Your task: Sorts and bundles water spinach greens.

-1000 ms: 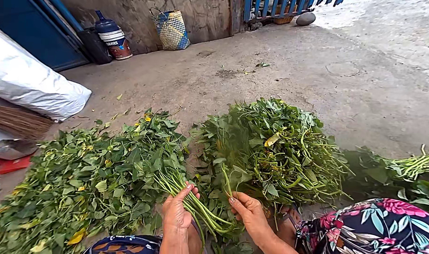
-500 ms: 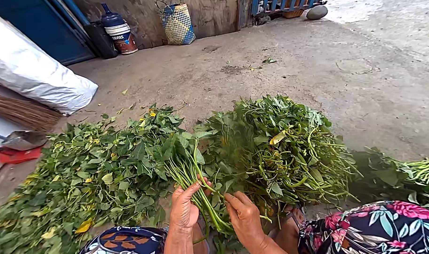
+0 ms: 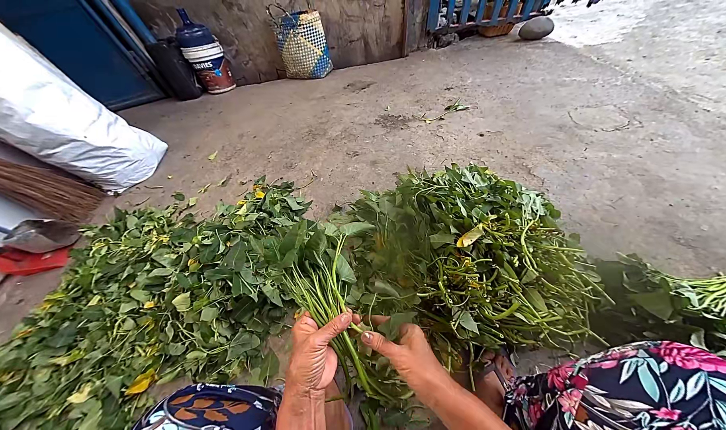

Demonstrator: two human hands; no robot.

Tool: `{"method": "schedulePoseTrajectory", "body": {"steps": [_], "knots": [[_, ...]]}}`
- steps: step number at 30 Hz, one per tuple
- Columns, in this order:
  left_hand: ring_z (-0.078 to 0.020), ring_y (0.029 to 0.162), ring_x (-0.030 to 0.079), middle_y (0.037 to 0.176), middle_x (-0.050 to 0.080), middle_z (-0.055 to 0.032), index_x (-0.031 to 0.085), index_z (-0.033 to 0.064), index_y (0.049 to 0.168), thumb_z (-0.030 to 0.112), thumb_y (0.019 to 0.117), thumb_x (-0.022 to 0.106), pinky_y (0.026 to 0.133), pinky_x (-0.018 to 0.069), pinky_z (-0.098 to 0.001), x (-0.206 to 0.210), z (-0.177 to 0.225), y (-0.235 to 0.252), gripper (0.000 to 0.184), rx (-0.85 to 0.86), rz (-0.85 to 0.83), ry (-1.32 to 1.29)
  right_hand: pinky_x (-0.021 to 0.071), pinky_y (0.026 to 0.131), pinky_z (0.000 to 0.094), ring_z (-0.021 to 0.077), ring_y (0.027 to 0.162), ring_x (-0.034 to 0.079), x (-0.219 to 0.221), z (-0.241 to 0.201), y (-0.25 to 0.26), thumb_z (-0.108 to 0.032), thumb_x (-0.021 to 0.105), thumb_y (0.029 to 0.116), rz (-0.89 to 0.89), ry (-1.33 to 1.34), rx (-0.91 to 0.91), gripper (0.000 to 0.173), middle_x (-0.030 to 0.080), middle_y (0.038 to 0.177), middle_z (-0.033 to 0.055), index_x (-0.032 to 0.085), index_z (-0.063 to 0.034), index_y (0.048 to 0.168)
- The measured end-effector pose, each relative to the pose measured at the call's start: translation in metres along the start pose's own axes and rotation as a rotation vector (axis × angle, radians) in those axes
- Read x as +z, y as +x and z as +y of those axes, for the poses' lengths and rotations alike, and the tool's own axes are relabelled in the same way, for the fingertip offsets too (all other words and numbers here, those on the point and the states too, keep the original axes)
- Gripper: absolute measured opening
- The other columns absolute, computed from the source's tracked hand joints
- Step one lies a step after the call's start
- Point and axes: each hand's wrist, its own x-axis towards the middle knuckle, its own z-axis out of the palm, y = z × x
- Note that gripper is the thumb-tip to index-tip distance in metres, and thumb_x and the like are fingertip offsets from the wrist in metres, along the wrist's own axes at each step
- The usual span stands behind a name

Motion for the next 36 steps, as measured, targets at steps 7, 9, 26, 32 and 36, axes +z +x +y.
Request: {"method": "schedulePoseTrajectory", "body": {"steps": [7,9,26,32,36], "knots": [[-0.0308,0.068,0.073,0.083,0.070,-0.0264,0.053,-0.0136,0.110,-0.017,0.0856,0.062,0.060,0.0638,-0.0404,0.006,0.002,0.002,0.026,0.027,0.174,0.103,0.0569,0.092,0.0291,0.0122,0.102,0.067,0.016,0.022,-0.004,-0.015,0.062,0.1008,0.184,-0.310,-0.522,0.013,0.072,0.104,0.0037,0.072,-0.0067,0.103],[-0.0279,0.063,0.071,0.080,0.070,-0.0235,0.056,-0.0133,0.109,-0.017,0.0878,0.062,0.057,0.0626,-0.0375,0.006,0.005,0.002,0.022,0.085,0.267,0.141,0.0595,0.085,0.0303,0.0178,0.098,0.068,0.008,0.034,-0.009,-0.010,0.057,0.0969,0.267,-0.714,-0.833,0.016,0.070,0.100,0.0070,0.072,-0.0083,0.101],[-0.0271,0.065,0.073,0.082,0.071,-0.0206,0.056,-0.0107,0.111,-0.020,0.0868,0.062,0.056,0.0639,-0.0374,-0.010,0.035,0.002,0.026,0.250,0.391,0.175,0.0602,0.069,0.0471,0.0347,0.093,0.070,-0.001,-0.026,-0.026,-0.036,0.078,0.0826,0.086,-1.386,-0.401,0.034,0.069,0.098,0.0146,0.070,-0.0058,0.095],[-0.0239,0.064,0.072,0.082,0.071,-0.0162,0.055,-0.0074,0.113,-0.015,0.0913,0.060,0.056,0.0630,-0.0341,-0.020,0.057,-0.001,0.024,0.439,0.515,0.138,0.0586,0.067,0.0355,0.0192,0.076,0.071,-0.004,0.027,-0.021,-0.030,0.052,0.1056,0.138,-1.185,-0.733,0.027,0.070,0.083,0.0043,0.068,-0.0110,0.096],[-0.0219,0.063,0.072,0.079,0.071,-0.0134,0.055,-0.0064,0.112,-0.016,0.0916,0.059,0.056,0.0630,-0.0327,-0.022,0.062,-0.005,0.023,0.517,0.582,0.137,0.0599,0.071,0.0316,0.0197,0.080,0.069,-0.024,0.034,-0.040,-0.022,0.051,0.1050,0.141,-1.230,-0.839,0.022,0.068,0.088,0.0060,0.070,-0.0087,0.104]]}}
